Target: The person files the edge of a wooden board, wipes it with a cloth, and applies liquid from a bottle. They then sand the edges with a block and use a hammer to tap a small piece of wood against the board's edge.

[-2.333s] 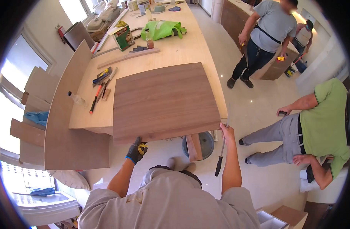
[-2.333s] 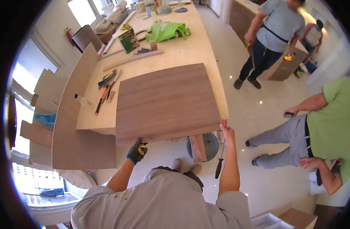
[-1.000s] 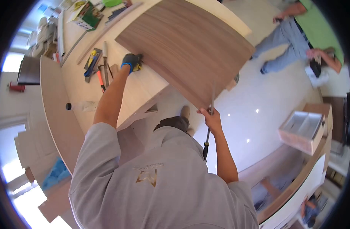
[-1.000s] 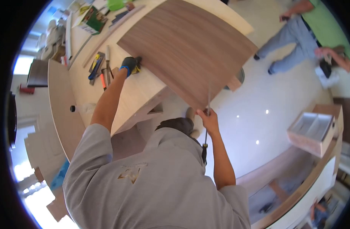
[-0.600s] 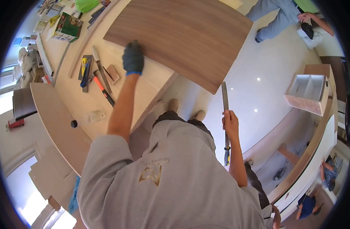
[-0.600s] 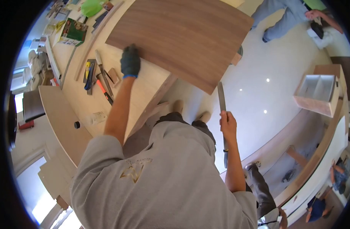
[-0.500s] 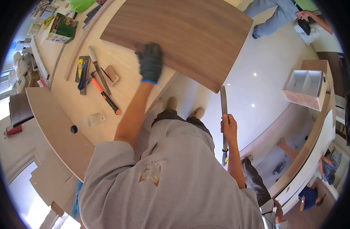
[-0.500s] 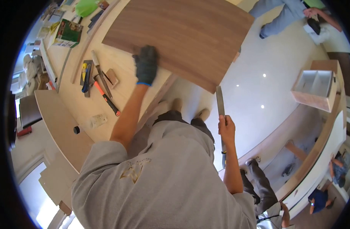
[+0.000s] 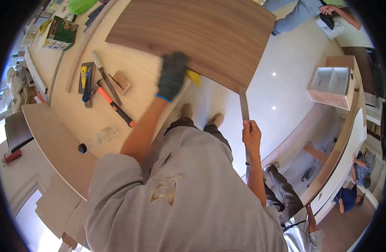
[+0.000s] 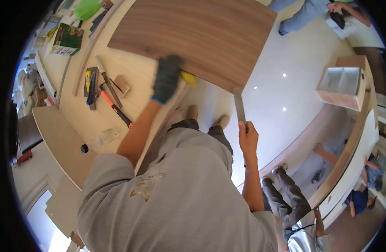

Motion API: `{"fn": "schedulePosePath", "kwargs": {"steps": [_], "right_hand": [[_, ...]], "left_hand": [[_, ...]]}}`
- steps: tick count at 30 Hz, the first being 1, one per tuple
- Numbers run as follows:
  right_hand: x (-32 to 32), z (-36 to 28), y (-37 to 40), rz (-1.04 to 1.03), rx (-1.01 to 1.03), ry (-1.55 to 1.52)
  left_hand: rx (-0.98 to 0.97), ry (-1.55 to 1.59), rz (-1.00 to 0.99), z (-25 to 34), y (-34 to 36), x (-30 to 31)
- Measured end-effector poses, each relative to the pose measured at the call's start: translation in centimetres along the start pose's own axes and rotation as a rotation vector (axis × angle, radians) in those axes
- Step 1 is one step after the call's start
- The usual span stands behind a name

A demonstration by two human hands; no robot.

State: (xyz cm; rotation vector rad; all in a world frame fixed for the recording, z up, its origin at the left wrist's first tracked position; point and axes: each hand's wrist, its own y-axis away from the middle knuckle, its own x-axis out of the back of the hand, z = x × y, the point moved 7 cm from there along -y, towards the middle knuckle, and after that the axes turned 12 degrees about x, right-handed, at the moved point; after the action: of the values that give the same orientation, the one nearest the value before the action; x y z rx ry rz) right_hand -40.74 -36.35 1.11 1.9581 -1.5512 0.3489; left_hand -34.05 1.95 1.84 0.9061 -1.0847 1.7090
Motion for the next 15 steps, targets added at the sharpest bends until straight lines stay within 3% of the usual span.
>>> {"fn": "schedulePosePath", "kwargs": {"steps": [1, 3, 5, 13, 15], "right_hand": [[0.2, -0.8, -0.4, 0.006, 0.041, 0.041], [-0.1, -3.4, -1.0, 0.015, 0.126, 0.119], [-1.3, -3.7, -1.5, -0.046, 0.137, 0.08], [-3.5, -5.3, -1.4, -0.151, 0.143, 0.082], [-3.2, -6.6, -1.0, -0.139, 0.216, 0.105]], "left_hand": [[0.071, 0.045, 0.043, -3.6, -1.3, 1.4], [0.208, -0.219, 0.087, -8.8, -3.4, 2.6], [0.271, -0.173, 0.111, -11.4, -5.1, 2.6], [0.413, -0.122, 0.085, -15.7, -4.5, 4.4], [0.412, -0.32, 0.059, -15.4, -2.9, 5.6]]}}
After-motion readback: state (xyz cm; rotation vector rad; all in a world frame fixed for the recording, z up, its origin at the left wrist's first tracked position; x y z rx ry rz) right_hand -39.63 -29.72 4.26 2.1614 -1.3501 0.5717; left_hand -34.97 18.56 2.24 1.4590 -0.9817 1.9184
